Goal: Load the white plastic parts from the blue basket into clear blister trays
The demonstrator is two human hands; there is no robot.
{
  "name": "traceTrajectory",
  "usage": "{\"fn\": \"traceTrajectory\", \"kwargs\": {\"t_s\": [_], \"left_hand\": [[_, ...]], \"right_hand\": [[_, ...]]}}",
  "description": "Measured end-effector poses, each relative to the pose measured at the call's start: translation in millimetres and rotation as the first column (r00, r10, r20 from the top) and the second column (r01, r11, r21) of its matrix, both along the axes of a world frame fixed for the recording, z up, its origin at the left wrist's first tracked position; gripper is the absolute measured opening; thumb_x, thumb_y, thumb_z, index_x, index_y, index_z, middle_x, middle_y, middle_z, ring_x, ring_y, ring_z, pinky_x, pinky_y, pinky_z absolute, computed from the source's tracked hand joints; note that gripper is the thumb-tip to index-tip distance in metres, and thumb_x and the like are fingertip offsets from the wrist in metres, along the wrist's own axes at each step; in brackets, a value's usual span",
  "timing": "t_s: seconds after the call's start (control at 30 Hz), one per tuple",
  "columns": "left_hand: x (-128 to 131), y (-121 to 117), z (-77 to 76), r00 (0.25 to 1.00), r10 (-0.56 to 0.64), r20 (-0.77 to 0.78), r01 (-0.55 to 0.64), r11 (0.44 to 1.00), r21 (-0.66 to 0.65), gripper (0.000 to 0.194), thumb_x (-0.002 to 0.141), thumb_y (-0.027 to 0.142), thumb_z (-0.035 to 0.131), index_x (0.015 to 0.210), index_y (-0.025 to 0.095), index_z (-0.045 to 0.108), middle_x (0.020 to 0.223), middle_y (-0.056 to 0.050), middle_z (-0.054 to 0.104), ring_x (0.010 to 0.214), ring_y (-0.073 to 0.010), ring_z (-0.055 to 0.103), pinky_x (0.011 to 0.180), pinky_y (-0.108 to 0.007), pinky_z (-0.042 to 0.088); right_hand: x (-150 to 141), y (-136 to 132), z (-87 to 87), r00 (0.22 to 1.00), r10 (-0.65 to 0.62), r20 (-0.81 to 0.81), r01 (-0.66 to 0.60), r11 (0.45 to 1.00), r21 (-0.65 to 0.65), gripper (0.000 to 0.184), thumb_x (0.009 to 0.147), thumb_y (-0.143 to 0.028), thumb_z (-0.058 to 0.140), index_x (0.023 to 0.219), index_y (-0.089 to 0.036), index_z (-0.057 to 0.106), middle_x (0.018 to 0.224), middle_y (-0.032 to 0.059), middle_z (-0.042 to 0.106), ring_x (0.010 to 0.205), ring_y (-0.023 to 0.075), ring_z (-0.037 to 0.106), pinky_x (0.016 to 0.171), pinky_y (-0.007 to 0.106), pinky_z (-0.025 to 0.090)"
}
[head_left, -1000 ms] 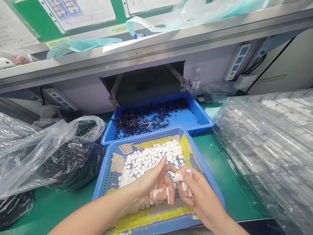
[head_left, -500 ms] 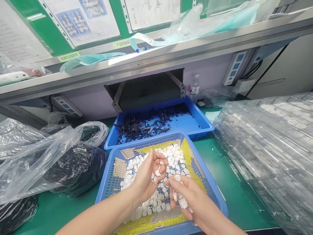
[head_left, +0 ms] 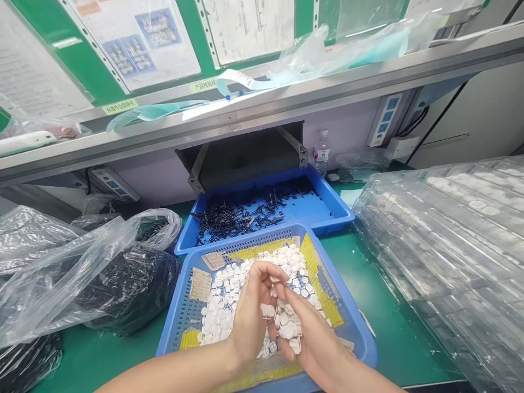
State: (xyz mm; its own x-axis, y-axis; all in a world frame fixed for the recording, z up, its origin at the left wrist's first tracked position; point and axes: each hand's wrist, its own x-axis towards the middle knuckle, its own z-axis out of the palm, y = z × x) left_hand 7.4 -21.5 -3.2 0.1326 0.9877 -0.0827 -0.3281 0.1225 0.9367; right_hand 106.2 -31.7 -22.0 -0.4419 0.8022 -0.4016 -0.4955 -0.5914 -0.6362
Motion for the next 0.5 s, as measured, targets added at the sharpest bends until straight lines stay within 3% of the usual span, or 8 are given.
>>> {"fn": "traceTrajectory", "kwargs": {"t_s": [0.2,0.3,0.37,0.43,0.5], "left_hand": [[7.0,-6.9,11.5,0.997,-0.073,0.02,0.068,0.981,0.184,0.041,0.078,0.058,0.037,0.082,0.02,0.053,0.083,-0.004,0.048,0.062,-0.0125,0.044,0.038,-0.017,0.032],[9.5,0.4,19.9,0.997,0.042,-0.062,-0.024,0.966,0.258,0.033,0.08,0.051,0.04,0.081,0.02,0.053,0.083,-0.004,0.05,0.067,-0.0136,0.046,0.056,-0.022,0.042],[3.9,9.7,21.0,0.967,0.144,-0.212,-0.073,0.948,0.31,0.026,0.078,0.046,0.047,0.082,0.021,0.053,0.084,-0.003,0.052,0.074,-0.0154,0.048,0.068,-0.024,0.043],[-7.6,21.3,12.8,0.873,0.128,-0.47,0.015,0.957,0.289,0.027,0.073,0.046,0.054,0.085,0.022,0.052,0.085,-0.003,0.054,0.08,-0.0183,0.05,0.071,-0.027,0.042],[-21.4,31.6,-6.3,0.679,-0.062,-0.731,0.247,0.957,0.149,0.034,0.067,0.051,0.058,0.086,0.022,0.054,0.085,-0.004,0.056,0.079,-0.022,0.052,0.071,-0.032,0.043]], "right_hand": [[0.6,2.0,0.2,0.979,-0.058,-0.193,0.042,0.995,-0.09,0.024,0.073,-0.036,0.053,0.061,-0.018,0.042,0.052,-0.001,0.051,0.045,0.009,0.05,0.028,0.012,0.026],[6.2,4.1,0.8,0.971,-0.082,-0.224,0.024,0.968,-0.251,0.02,0.075,-0.034,0.05,0.069,-0.015,0.049,0.054,-0.0014,0.051,0.04,0.007,0.049,0.025,0.011,0.022],[17.8,4.3,2.3,0.961,-0.067,-0.27,-0.033,0.936,-0.35,0.021,0.077,-0.033,0.048,0.074,-0.013,0.053,0.055,-0.001,0.051,0.038,0.0063,0.05,0.024,0.01,0.02],[39.0,-0.7,7.3,0.948,-0.039,-0.316,-0.074,0.939,-0.337,0.021,0.073,-0.034,0.054,0.075,-0.013,0.055,0.055,-0.0011,0.051,0.037,0.0059,0.049,0.025,0.01,0.019],[68.8,-15.2,18.4,0.958,-0.042,-0.283,-0.016,0.979,-0.201,0.025,0.067,-0.036,0.063,0.072,-0.012,0.057,0.053,-0.0009,0.05,0.036,0.0049,0.046,0.025,0.01,0.019]]}}
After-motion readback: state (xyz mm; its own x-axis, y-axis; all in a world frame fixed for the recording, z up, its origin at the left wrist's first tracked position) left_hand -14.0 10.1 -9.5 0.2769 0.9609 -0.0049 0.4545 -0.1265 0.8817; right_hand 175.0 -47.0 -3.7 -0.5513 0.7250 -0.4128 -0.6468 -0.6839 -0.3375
